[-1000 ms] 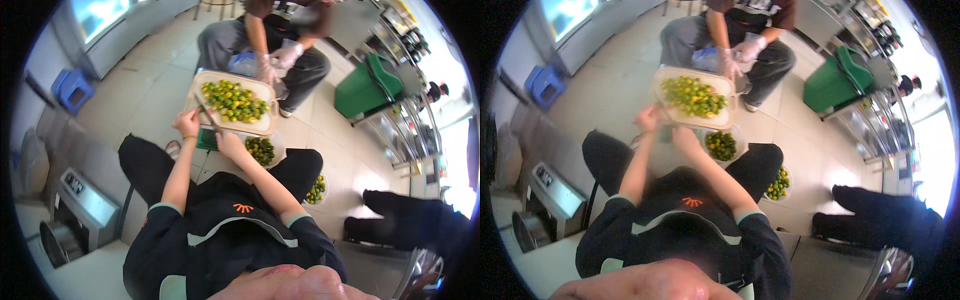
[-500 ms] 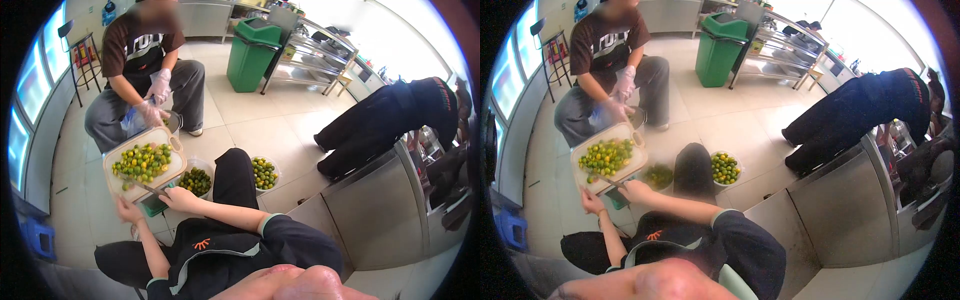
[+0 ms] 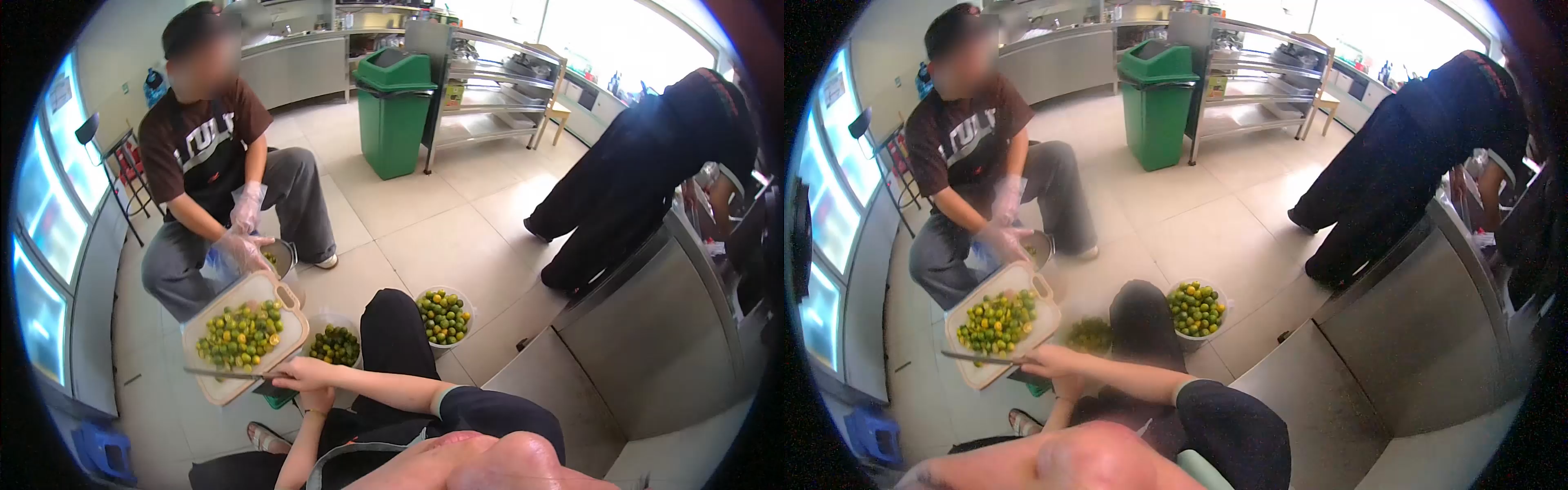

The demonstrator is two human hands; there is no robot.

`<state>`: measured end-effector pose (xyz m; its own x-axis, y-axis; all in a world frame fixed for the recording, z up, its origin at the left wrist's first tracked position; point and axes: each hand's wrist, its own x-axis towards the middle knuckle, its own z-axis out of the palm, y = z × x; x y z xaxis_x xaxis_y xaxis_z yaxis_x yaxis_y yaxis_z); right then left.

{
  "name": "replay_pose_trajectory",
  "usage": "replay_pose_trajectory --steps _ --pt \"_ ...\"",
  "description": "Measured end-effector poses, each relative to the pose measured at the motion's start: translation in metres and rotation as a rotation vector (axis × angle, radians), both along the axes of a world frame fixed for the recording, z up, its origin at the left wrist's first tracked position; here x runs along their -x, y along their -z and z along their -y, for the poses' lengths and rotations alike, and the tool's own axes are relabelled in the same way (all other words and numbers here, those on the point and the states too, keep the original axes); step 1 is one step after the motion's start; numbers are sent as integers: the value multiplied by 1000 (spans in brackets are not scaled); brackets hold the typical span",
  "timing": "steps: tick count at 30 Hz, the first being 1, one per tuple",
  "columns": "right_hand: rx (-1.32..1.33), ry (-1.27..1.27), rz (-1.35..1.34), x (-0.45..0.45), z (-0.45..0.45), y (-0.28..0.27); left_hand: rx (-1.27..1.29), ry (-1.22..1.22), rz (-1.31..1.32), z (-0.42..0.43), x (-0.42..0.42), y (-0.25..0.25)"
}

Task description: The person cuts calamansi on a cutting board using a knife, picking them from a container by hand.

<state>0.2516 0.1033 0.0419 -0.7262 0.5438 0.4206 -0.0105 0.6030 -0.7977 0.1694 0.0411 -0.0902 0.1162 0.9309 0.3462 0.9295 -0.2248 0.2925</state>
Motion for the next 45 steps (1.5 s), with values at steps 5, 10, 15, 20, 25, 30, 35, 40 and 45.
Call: replay_pose_trajectory --steps 5,10,15,20,25,30,35,40,45 --pt "18 8 152 -13 1 -2 386 137 -245 -59 -11 14" --pt "23 55 229 -17 3 7 554 117 -301 -58 -7 25" --pt "21 64 241 -26 2 7 610 84 -316 -49 -3 30" --pt "71 52 253 -26 3 4 639 66 -308 -42 -2 29" --pt "12 86 203 -24 5 8 647 65 -307 -43 -2 27" --pt "77 65 256 -23 5 11 655 50 -283 -39 -4 26" --pt "84 59 288 -25 8 5 661 44 -264 -39 -3 26" --pt "78 71 307 -22 8 12 673 50 -278 -38 0 28" --pt "114 84 356 -20 7 16 643 67 -268 -43 7 29"
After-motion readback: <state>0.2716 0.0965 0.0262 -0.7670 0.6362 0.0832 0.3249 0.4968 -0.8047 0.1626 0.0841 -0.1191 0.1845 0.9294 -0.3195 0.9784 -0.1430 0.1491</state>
